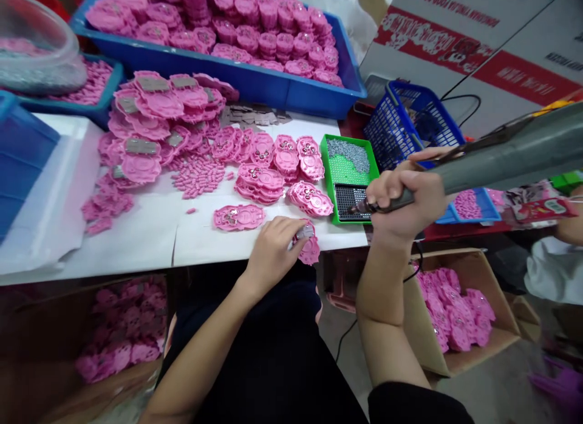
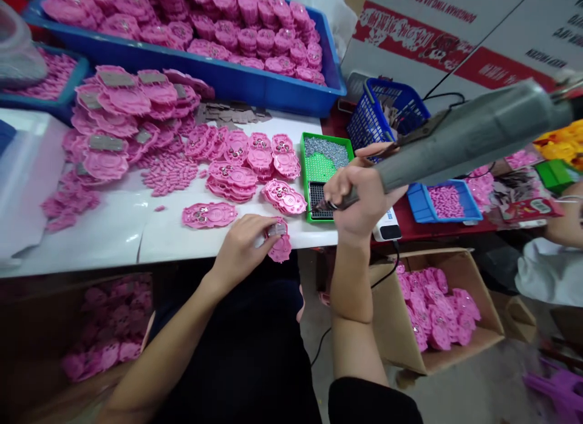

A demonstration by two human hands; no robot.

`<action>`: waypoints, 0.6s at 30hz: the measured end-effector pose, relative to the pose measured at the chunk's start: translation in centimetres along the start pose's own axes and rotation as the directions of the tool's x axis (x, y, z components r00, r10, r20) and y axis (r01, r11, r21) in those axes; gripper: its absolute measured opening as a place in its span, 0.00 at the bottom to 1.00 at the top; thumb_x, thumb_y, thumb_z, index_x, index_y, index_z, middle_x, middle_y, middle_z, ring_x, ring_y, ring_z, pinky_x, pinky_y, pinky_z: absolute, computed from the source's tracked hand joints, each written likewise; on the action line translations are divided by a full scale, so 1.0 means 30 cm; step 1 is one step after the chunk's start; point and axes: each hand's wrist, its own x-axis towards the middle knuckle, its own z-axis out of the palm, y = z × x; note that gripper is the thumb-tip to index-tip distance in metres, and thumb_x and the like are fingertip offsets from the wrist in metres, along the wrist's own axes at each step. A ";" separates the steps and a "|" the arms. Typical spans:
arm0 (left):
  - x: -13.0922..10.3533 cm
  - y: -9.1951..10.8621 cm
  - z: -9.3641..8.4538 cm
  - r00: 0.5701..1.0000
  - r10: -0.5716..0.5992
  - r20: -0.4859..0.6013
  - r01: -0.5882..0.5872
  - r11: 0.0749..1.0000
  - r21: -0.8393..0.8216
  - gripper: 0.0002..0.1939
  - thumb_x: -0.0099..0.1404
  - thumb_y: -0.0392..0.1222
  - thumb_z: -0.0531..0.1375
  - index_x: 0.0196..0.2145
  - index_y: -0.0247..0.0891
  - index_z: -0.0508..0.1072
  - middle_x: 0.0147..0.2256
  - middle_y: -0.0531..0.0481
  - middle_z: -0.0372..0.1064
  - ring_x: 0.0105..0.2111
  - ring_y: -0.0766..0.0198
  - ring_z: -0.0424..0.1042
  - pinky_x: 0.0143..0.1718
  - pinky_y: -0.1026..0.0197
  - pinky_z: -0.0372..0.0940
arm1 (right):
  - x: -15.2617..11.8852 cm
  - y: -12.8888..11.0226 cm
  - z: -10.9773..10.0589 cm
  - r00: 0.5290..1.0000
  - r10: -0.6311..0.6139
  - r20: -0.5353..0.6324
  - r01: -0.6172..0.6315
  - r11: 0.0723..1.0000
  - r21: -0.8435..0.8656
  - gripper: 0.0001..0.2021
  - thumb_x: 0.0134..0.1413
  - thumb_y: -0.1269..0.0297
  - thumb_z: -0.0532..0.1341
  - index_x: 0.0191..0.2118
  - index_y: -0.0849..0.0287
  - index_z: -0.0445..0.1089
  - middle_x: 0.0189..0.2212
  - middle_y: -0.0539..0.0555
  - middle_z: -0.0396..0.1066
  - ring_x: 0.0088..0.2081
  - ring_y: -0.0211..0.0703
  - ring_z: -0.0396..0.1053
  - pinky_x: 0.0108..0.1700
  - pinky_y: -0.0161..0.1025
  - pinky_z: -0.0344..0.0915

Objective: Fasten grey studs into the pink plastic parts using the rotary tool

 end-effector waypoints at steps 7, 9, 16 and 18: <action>-0.031 0.002 0.022 0.985 0.164 -0.058 -0.159 0.983 0.091 0.09 0.76 0.36 0.59 0.50 0.37 0.77 0.49 0.40 0.78 0.53 0.53 0.76 0.56 0.47 0.75 | 0.027 0.018 -0.138 0.996 -0.061 -0.069 0.057 0.997 -0.052 0.07 0.47 0.67 0.63 0.34 0.53 0.66 0.15 0.39 0.52 0.12 0.32 0.49 0.15 0.36 0.50; -0.032 0.003 0.023 0.985 0.164 -0.043 -0.159 0.982 0.104 0.11 0.76 0.36 0.58 0.52 0.37 0.76 0.50 0.40 0.78 0.53 0.53 0.76 0.58 0.46 0.75 | 0.018 0.025 -0.152 0.996 -0.067 -0.059 0.064 0.997 -0.039 0.07 0.47 0.68 0.63 0.34 0.53 0.66 0.14 0.39 0.53 0.12 0.32 0.49 0.15 0.36 0.51; -0.039 0.005 0.011 0.993 0.116 0.031 -0.119 0.980 0.157 0.15 0.77 0.37 0.56 0.58 0.39 0.73 0.55 0.38 0.75 0.57 0.51 0.75 0.59 0.43 0.74 | -0.001 0.011 -0.152 0.997 -0.010 -0.081 0.008 1.000 -0.020 0.08 0.46 0.66 0.65 0.34 0.53 0.67 0.14 0.39 0.54 0.12 0.32 0.51 0.15 0.36 0.53; -0.045 0.022 0.009 0.996 0.087 0.037 -0.092 0.976 0.196 0.16 0.77 0.41 0.57 0.59 0.39 0.72 0.58 0.37 0.73 0.59 0.48 0.74 0.60 0.42 0.74 | -0.003 0.008 -0.152 0.996 -0.001 -0.090 0.001 1.000 0.000 0.08 0.45 0.67 0.66 0.33 0.54 0.67 0.14 0.39 0.54 0.12 0.33 0.52 0.15 0.36 0.53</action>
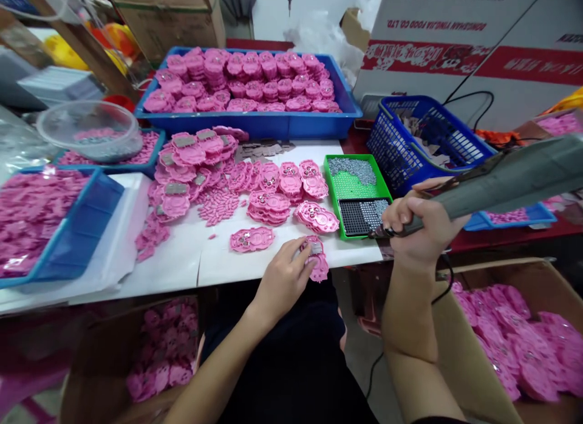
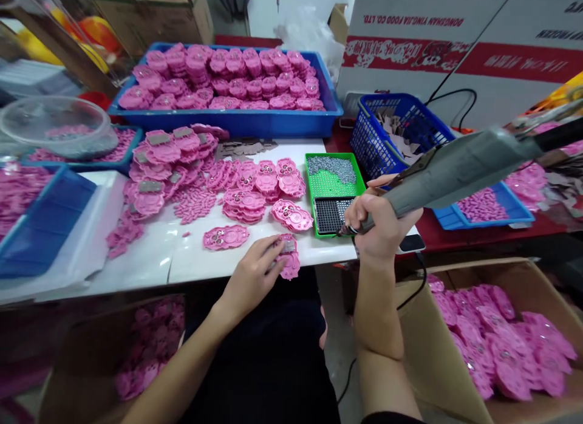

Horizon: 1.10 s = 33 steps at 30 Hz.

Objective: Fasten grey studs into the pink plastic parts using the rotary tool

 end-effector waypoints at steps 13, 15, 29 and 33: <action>0.007 0.080 0.022 0.975 0.125 0.185 -0.172 0.949 0.266 0.20 0.71 0.37 0.61 0.59 0.32 0.73 0.63 0.31 0.69 0.68 0.38 0.63 0.64 0.38 0.70 | -0.024 0.008 -0.011 0.999 -0.049 -0.002 0.049 0.991 0.127 0.09 0.46 0.73 0.63 0.35 0.55 0.71 0.14 0.41 0.58 0.12 0.33 0.52 0.14 0.35 0.54; -0.030 0.030 -0.015 0.953 0.207 0.221 -0.253 0.945 0.206 0.21 0.69 0.32 0.59 0.59 0.32 0.73 0.64 0.32 0.68 0.70 0.40 0.60 0.67 0.38 0.68 | -0.022 -0.002 -0.022 0.999 -0.050 -0.003 0.050 0.990 0.130 0.09 0.44 0.74 0.63 0.34 0.55 0.71 0.14 0.41 0.59 0.12 0.33 0.53 0.14 0.35 0.54; 0.183 -0.241 -0.480 0.971 0.089 -0.220 -0.103 0.993 -0.054 0.06 0.70 0.35 0.64 0.42 0.44 0.79 0.44 0.47 0.80 0.48 0.56 0.80 0.53 0.47 0.77 | -0.030 -0.013 -0.028 0.997 -0.071 0.036 0.064 0.982 0.175 0.07 0.46 0.72 0.65 0.34 0.56 0.73 0.13 0.42 0.58 0.11 0.33 0.52 0.13 0.35 0.53; 0.440 -0.408 -0.585 0.941 0.110 -0.319 -0.051 0.981 0.188 0.07 0.71 0.43 0.63 0.41 0.38 0.78 0.43 0.49 0.78 0.46 0.61 0.77 0.57 0.49 0.72 | -0.044 -0.020 -0.014 0.997 -0.038 0.062 0.027 0.986 0.167 0.08 0.47 0.72 0.66 0.35 0.56 0.72 0.14 0.42 0.59 0.12 0.33 0.54 0.14 0.36 0.56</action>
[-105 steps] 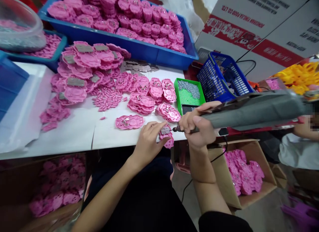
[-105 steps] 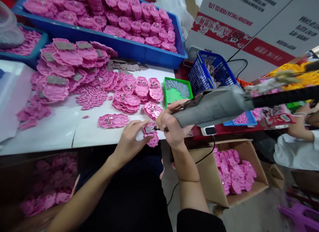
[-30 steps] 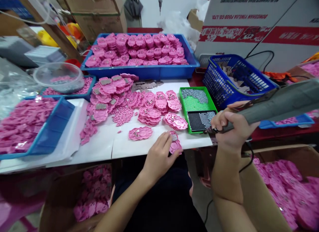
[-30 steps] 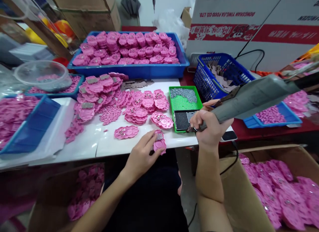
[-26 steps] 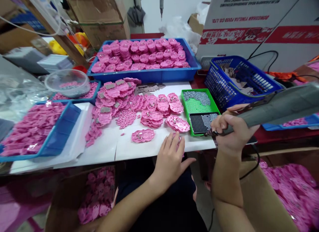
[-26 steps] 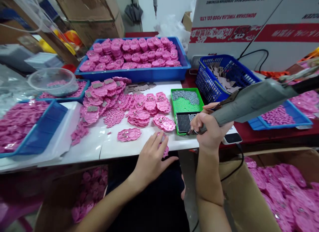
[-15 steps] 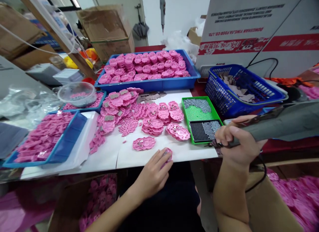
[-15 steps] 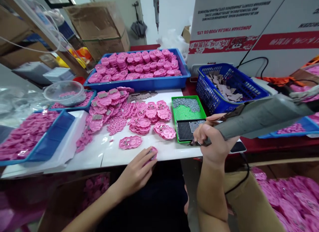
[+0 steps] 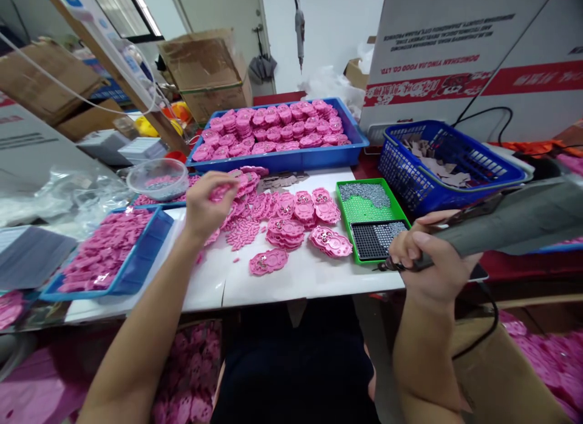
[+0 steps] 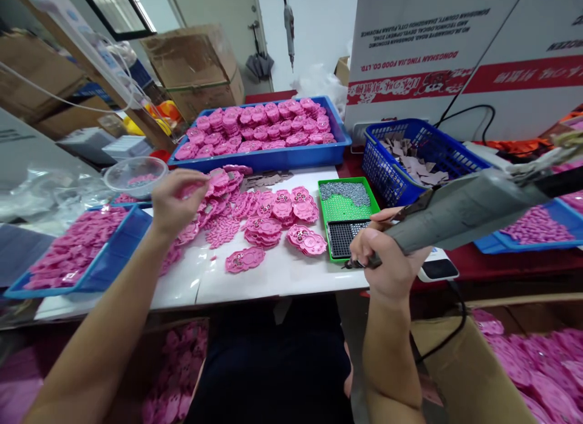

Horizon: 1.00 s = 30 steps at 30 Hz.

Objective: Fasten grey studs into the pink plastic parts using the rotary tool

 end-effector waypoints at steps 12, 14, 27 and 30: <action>0.194 -0.314 0.114 0.970 -0.082 0.229 0.046 0.986 0.158 0.11 0.64 0.38 0.58 0.41 0.40 0.79 0.46 0.43 0.82 0.51 0.49 0.78 0.62 0.35 0.65 | 0.000 -0.021 -0.025 0.999 0.036 0.003 -0.036 0.999 0.021 0.10 0.49 0.72 0.67 0.38 0.56 0.72 0.15 0.43 0.62 0.13 0.34 0.57 0.16 0.36 0.58; 0.182 -0.291 0.103 0.972 -0.089 0.218 0.055 0.986 0.156 0.13 0.66 0.38 0.56 0.44 0.41 0.79 0.48 0.43 0.81 0.54 0.49 0.76 0.65 0.35 0.63 | 0.011 -0.018 -0.025 0.999 0.033 -0.013 -0.033 0.999 0.022 0.10 0.48 0.72 0.67 0.39 0.56 0.72 0.16 0.43 0.61 0.13 0.35 0.57 0.16 0.36 0.57; 0.061 0.108 0.338 0.687 0.036 0.726 -0.040 0.999 -0.012 0.45 0.63 0.60 0.68 0.69 0.32 0.62 0.70 0.32 0.58 0.71 0.43 0.58 0.72 0.44 0.53 | 0.035 0.004 0.007 0.999 0.031 0.034 -0.031 1.000 0.001 0.08 0.49 0.72 0.65 0.37 0.55 0.70 0.14 0.41 0.60 0.13 0.33 0.56 0.15 0.35 0.58; 0.112 0.104 0.387 0.622 -0.010 0.783 0.030 1.000 -0.011 0.55 0.57 0.63 0.71 0.72 0.30 0.57 0.72 0.31 0.54 0.72 0.42 0.56 0.73 0.45 0.53 | 0.026 0.003 -0.006 0.998 0.043 0.045 -0.043 0.999 -0.009 0.09 0.50 0.73 0.65 0.37 0.55 0.70 0.15 0.41 0.60 0.13 0.33 0.56 0.16 0.35 0.57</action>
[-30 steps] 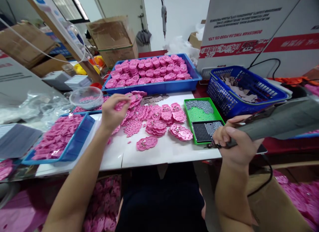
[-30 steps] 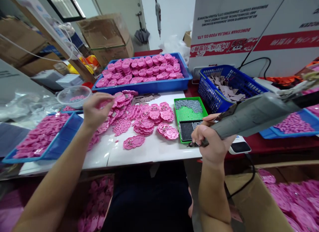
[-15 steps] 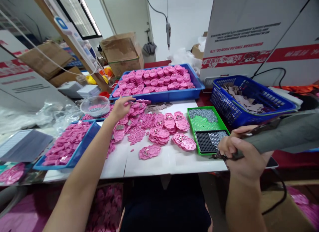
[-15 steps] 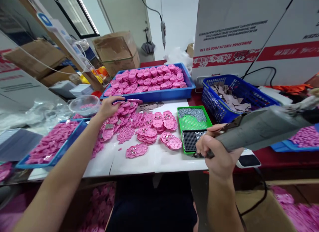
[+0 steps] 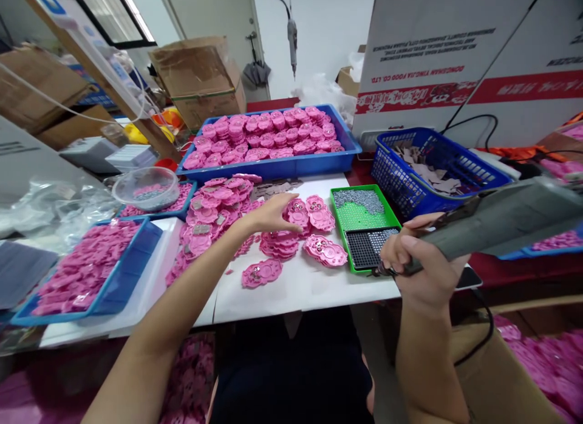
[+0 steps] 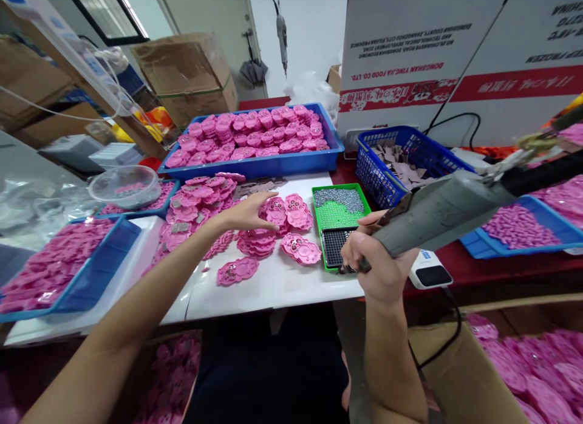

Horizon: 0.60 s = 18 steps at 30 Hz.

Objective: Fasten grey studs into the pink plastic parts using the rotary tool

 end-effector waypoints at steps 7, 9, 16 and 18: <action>0.023 0.000 -0.011 0.995 0.098 0.007 -0.098 0.994 -0.044 0.59 0.54 0.67 0.70 0.73 0.36 0.54 0.73 0.34 0.53 0.72 0.42 0.55 0.73 0.44 0.52 | 0.007 -0.019 -0.028 0.999 -0.001 -0.042 0.000 1.000 -0.030 0.09 0.49 0.71 0.65 0.38 0.54 0.69 0.15 0.40 0.60 0.13 0.32 0.56 0.16 0.35 0.58; 0.018 0.004 -0.011 0.994 0.109 -0.006 -0.109 0.994 -0.028 0.58 0.54 0.66 0.71 0.72 0.35 0.56 0.72 0.34 0.54 0.72 0.41 0.56 0.72 0.43 0.52 | 0.011 -0.019 -0.030 0.999 -0.014 -0.050 0.013 1.000 -0.025 0.09 0.49 0.72 0.65 0.37 0.55 0.69 0.15 0.41 0.59 0.13 0.33 0.55 0.15 0.35 0.56; 0.013 -0.003 -0.016 0.989 0.135 -0.056 -0.133 0.990 0.039 0.53 0.55 0.62 0.71 0.70 0.35 0.60 0.69 0.33 0.60 0.69 0.39 0.61 0.70 0.41 0.56 | 0.011 -0.007 -0.019 0.999 -0.001 -0.052 0.000 1.000 -0.023 0.09 0.48 0.73 0.65 0.37 0.55 0.70 0.15 0.41 0.59 0.12 0.33 0.55 0.15 0.36 0.55; 0.000 -0.008 -0.039 0.988 0.142 -0.065 -0.140 0.989 0.044 0.52 0.56 0.62 0.71 0.70 0.35 0.60 0.69 0.33 0.61 0.69 0.39 0.61 0.70 0.40 0.57 | 0.010 -0.007 -0.019 0.999 -0.007 -0.051 0.005 0.999 -0.032 0.09 0.48 0.72 0.65 0.37 0.55 0.70 0.15 0.41 0.59 0.12 0.33 0.55 0.15 0.35 0.55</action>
